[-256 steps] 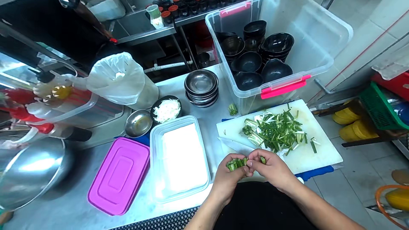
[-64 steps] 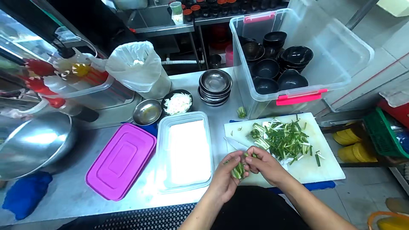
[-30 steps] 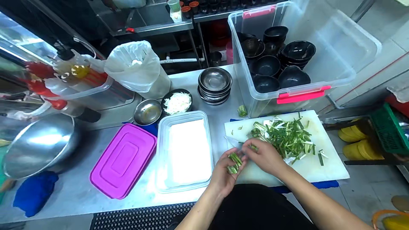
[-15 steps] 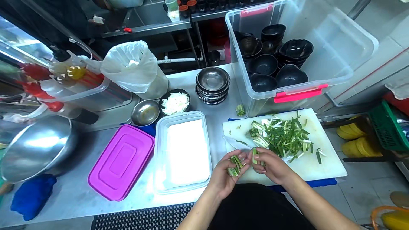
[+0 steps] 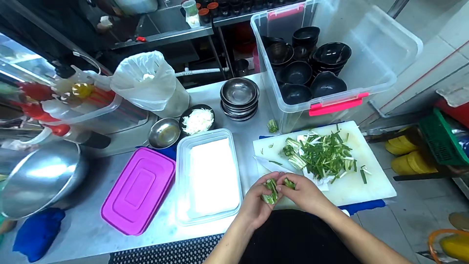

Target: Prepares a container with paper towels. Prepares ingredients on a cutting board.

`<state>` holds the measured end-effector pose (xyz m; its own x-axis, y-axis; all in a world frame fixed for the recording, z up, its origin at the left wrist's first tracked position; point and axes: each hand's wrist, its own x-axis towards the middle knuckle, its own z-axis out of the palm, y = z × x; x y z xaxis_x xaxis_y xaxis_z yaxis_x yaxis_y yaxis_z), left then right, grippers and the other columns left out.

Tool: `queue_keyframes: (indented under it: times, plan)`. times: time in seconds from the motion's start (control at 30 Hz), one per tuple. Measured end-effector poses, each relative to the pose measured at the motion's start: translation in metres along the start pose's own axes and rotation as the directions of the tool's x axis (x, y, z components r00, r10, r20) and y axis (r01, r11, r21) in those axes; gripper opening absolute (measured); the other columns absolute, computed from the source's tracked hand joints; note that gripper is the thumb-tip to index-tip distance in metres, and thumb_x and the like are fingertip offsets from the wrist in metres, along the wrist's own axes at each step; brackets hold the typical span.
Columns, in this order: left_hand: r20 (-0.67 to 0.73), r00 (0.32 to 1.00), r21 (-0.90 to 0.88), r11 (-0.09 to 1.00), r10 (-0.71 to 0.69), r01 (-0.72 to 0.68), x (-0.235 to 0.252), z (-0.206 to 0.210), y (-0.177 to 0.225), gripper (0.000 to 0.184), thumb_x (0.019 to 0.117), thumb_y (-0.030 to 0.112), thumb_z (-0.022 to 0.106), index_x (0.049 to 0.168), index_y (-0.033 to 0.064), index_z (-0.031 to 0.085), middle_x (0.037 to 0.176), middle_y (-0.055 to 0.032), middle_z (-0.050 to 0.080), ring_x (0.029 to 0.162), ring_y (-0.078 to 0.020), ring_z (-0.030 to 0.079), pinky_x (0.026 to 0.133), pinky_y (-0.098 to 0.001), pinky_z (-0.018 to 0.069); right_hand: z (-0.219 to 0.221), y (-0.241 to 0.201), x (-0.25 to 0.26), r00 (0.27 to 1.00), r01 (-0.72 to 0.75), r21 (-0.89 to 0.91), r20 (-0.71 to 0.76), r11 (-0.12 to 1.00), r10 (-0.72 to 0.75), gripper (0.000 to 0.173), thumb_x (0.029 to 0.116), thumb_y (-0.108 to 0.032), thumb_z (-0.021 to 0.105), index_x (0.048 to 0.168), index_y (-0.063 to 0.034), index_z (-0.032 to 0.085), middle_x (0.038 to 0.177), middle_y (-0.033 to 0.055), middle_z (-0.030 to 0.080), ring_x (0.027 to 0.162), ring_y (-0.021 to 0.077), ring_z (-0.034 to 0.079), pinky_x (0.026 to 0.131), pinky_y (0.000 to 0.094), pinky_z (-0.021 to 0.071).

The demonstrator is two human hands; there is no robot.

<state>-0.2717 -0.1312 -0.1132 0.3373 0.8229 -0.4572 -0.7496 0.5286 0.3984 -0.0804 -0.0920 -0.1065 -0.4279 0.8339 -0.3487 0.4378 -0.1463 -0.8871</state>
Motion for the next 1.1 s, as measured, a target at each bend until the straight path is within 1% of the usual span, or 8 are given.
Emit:
queue_keyframes:
  times: [0.1, 0.23, 0.33, 0.43, 0.53, 0.63, 0.93, 1.1]
  plan:
    - [0.034, 0.999, 0.051, 0.999, -0.008, 0.006, -0.001, -0.001, 0.000, 0.051, 0.0825, -0.005, 0.052, 0.132, 0.0035, 0.063, 0.134, -0.0205, 0.060, 0.113, -0.0268, 0.064, 0.097, -0.0412, 0.0543, 0.001, -0.001, 0.001, 0.999, -0.020, -0.098, 0.029, 0.995, 0.022, 0.023, 0.0965, -0.039, 0.066, 0.105, -0.0189, 0.073, 0.096, -0.0036, 0.073, 0.087, 0.0079, 0.068, 0.081, 0.0355, 0.0575]
    - [0.028, 0.999, 0.027, 0.999, -0.021, 0.021, 0.000, -0.002, -0.001, 0.049, 0.0845, -0.005, 0.050, 0.131, 0.0035, 0.062, 0.128, -0.0203, 0.062, 0.111, -0.0274, 0.064, 0.099, -0.0435, 0.0535, -0.001, 0.002, 0.002, 0.999, -0.044, 0.067, 0.033, 0.997, 0.042, 0.017, 0.0963, -0.032, 0.067, 0.101, -0.0163, 0.074, 0.090, -0.0029, 0.073, 0.083, 0.0090, 0.069, 0.078, 0.0332, 0.0584]
    - [-0.072, 0.997, -0.003, 1.000, -0.013, 0.013, 0.001, -0.001, -0.002, 0.038, 0.0904, -0.005, 0.047, 0.125, 0.0006, 0.062, 0.115, -0.0197, 0.064, 0.107, -0.0307, 0.065, 0.100, -0.0501, 0.0533, -0.005, 0.002, 0.000, 0.994, -0.108, 0.255, 0.024, 0.961, 0.105, 0.016, 0.0956, -0.030, 0.069, 0.097, -0.0152, 0.074, 0.074, -0.0035, 0.063, 0.058, 0.0059, 0.051, 0.054, 0.0249, 0.0429]
    - [-0.176, 0.984, 0.107, 0.994, -0.018, 0.037, 0.000, 0.002, 0.000, 0.027, 0.0963, 0.002, 0.054, 0.122, 0.0017, 0.063, 0.110, -0.0187, 0.066, 0.095, -0.0266, 0.068, 0.085, -0.0417, 0.0592, -0.009, 0.000, -0.002, 0.987, -0.155, 0.423, 0.096, 0.893, 0.125, 0.015, 0.0958, -0.028, 0.070, 0.098, -0.0134, 0.073, 0.067, -0.0036, 0.055, 0.049, 0.0035, 0.039, 0.046, 0.0211, 0.0330]
    - [-0.179, 0.984, 0.222, 0.974, 0.002, 0.039, -0.003, 0.006, 0.004, 0.024, 0.0963, 0.005, 0.062, 0.120, 0.0025, 0.065, 0.108, -0.0201, 0.068, 0.090, -0.0252, 0.069, 0.076, -0.0364, 0.0598, -0.013, -0.005, 0.000, 0.985, -0.159, 0.508, 0.139, 0.846, 0.101, 0.014, 0.0958, -0.025, 0.071, 0.099, -0.0114, 0.072, 0.072, -0.0011, 0.062, 0.048, 0.0018, 0.040, 0.045, 0.0186, 0.0327]
    - [-0.160, 0.987, 0.254, 0.966, 0.005, 0.037, -0.005, 0.010, 0.009, 0.022, 0.0966, 0.005, 0.061, 0.118, 0.0028, 0.064, 0.108, -0.0198, 0.068, 0.086, -0.0234, 0.069, 0.070, -0.0325, 0.0590, -0.016, -0.019, 0.007, 0.990, -0.125, 0.538, 0.117, 0.834, 0.072, 0.014, 0.0949, -0.023, 0.072, 0.097, -0.0099, 0.070, 0.064, -0.0011, 0.053, 0.048, 0.0029, 0.039, 0.046, 0.0192, 0.0335]
    - [-0.120, 0.993, 0.236, 0.972, 0.015, 0.014, -0.039, 0.002, 0.025, 0.021, 0.1008, 0.012, 0.057, 0.120, 0.0062, 0.061, 0.096, -0.0092, 0.063, 0.065, -0.0112, 0.059, 0.051, -0.0214, 0.0474, 0.003, -0.112, 0.059, 0.986, 0.153, 0.186, 0.030, 0.971, -0.161, 0.016, 0.0984, -0.029, 0.069, 0.100, -0.0139, 0.073, 0.070, 0.0022, 0.058, 0.052, 0.0098, 0.045, 0.048, 0.0258, 0.0380]
    - [-0.124, 0.989, 0.223, 0.973, 0.085, -0.056, -0.061, -0.013, 0.035, 0.021, 0.0990, 0.012, 0.058, 0.119, 0.0070, 0.062, 0.095, -0.0084, 0.063, 0.067, -0.0114, 0.059, 0.052, -0.0219, 0.0479, 0.039, -0.148, 0.132, 0.958, 0.287, -0.234, 0.099, 0.929, -0.271, 0.024, 0.1046, -0.030, 0.060, 0.101, -0.0086, 0.071, 0.080, 0.0054, 0.063, 0.071, 0.0174, 0.059, 0.067, 0.0413, 0.0500]
